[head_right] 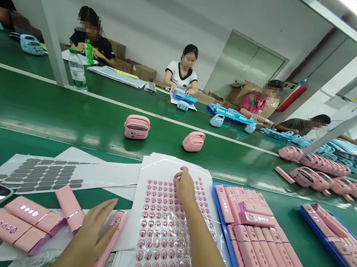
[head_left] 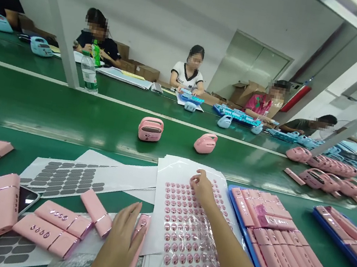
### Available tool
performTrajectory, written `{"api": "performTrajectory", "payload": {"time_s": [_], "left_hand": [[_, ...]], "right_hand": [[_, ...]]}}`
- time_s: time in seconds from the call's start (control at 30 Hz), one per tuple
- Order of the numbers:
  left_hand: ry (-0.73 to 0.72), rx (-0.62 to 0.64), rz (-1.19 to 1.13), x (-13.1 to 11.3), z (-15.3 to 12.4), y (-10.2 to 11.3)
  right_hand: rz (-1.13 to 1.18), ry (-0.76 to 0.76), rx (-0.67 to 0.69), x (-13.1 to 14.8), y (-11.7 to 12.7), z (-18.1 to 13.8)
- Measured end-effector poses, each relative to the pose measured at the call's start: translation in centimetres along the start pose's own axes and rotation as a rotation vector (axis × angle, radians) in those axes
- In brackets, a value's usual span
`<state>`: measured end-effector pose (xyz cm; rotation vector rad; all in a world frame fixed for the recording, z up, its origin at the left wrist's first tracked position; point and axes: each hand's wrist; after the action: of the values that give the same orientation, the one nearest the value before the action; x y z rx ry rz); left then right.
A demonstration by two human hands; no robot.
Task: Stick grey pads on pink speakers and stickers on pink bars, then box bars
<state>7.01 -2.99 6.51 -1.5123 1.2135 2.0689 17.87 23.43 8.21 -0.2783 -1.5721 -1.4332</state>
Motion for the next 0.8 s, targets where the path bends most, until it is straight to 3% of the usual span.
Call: {"api": "performTrajectory", "payload": {"time_s": [0.1,0.17,0.27,0.33,0.4,0.5,0.67,0.73,0.8], "left_hand": [[-0.221,-0.143,0.345,-0.1,0.4,2.3],[-0.254,-0.153,0.59,0.1,0.8,4.7],[-0.161,0.136,0.856,1.2,1.7,8.1],[-0.106,0.337,0.894,2.2,2.3,9.6],[-0.136,0.374,0.842,2.7,3.0,10.2],[-0.202,0.309,0.754,2.4,4.2,10.3],[-0.169,0.247,0.587,0.6,4.9,10.7],[-0.052,0.207,0.23,-0.2,4.2,10.8],[0.195,0.188,-0.407,-1.2,2.9,10.2]], "right_hand": [[0.004,0.024,0.075,-0.4,0.0,0.1],[0.03,0.024,0.136,-0.5,0.3,0.5],[0.095,0.001,0.231,-0.6,1.0,1.5],[0.145,-0.032,0.276,-0.6,1.3,2.1],[0.196,-0.069,0.287,-0.8,1.4,2.4],[0.288,-0.124,0.233,-1.1,1.3,2.3],[0.52,-0.2,-0.011,-0.5,1.6,1.0],[0.624,-0.212,-0.106,1.0,1.8,-0.5],[0.709,-0.215,-0.138,3.4,1.8,-3.2]]}}
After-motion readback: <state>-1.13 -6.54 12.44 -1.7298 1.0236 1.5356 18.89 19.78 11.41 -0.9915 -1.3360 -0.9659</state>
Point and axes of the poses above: each hand's wrist, its own z-axis towards the middle knuckle, its own y-axis out of the back of the hand, x = y × z
